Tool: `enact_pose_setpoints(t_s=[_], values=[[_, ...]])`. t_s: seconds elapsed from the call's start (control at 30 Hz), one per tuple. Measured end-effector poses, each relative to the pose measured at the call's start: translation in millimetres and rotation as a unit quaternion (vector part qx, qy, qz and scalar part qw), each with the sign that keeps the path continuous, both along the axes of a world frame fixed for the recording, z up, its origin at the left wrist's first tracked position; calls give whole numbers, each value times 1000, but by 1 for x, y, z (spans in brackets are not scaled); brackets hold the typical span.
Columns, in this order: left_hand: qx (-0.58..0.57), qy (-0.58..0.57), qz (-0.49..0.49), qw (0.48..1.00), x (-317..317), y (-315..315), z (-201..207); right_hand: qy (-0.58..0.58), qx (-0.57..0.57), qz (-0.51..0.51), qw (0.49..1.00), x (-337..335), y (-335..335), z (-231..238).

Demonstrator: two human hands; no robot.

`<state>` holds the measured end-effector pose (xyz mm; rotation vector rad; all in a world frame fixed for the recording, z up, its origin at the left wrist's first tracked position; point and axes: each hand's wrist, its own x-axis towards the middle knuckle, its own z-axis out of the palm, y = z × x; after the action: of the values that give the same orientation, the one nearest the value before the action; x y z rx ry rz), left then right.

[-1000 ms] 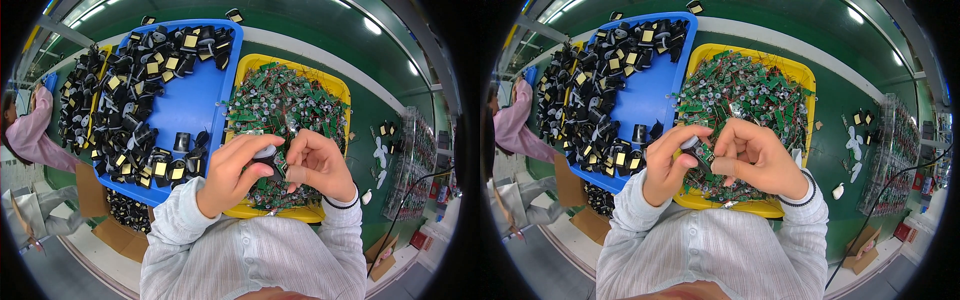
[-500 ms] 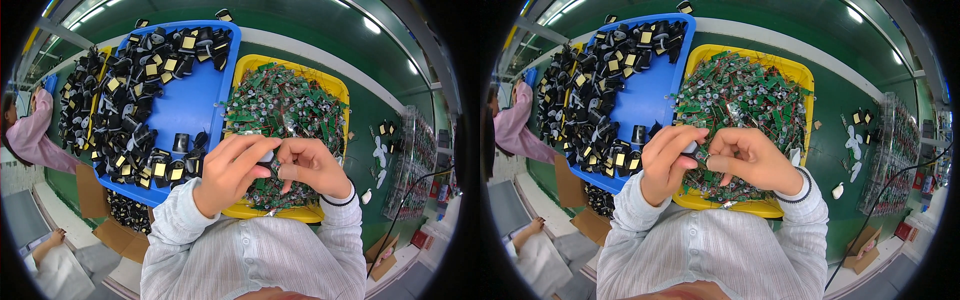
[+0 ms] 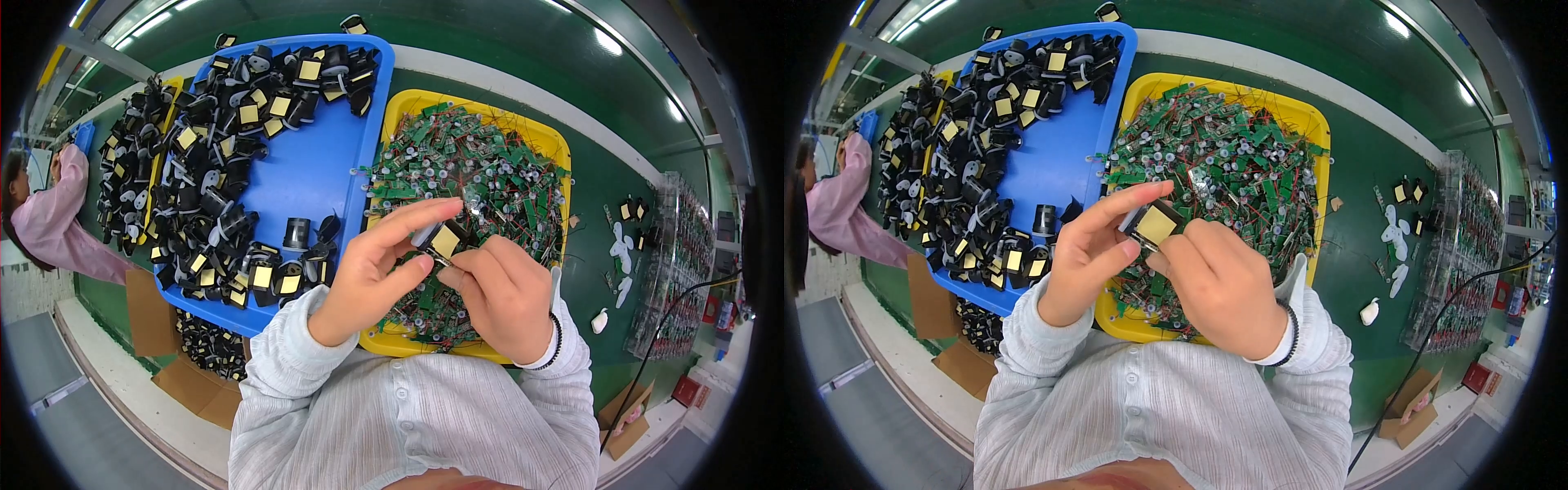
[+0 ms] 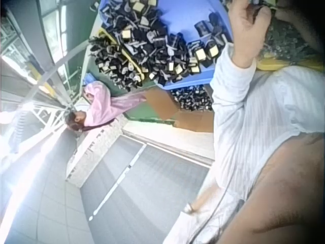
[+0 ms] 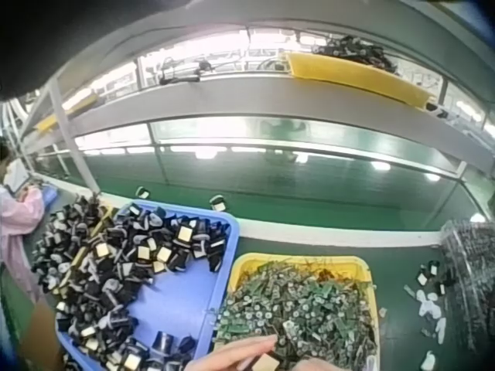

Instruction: The person assembles electronic circuit boards and small plastic components by hand at a workbench.

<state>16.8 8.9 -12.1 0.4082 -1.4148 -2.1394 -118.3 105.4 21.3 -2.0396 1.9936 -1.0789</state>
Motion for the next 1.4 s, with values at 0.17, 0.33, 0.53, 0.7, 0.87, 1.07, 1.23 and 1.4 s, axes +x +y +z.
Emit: enact_pose_setpoints(t_s=[0.17,0.33,0.53,0.7,0.87,1.07,1.23,1.4], values=[[-342,-117,11,932,5,-7,-1,-137,81,23,987,-12,2,5],[-217,-47,68,973,-3,4,5,-160,97,30,982,-14,1,8],[-299,-70,124,944,4,1,3,-188,130,66,971,-17,3,20],[-427,-102,103,892,11,-3,10,-220,155,41,962,-20,12,22],[-521,-390,152,744,53,-42,15,-157,76,-135,975,-71,-9,25],[-530,-540,129,641,73,-49,-4,9,40,-177,983,-223,-108,-31],[-513,-488,110,697,67,-59,-7,198,84,-203,955,-276,-147,-95],[-486,-386,251,743,53,-64,-4,178,141,-156,961,-282,-145,-97]])
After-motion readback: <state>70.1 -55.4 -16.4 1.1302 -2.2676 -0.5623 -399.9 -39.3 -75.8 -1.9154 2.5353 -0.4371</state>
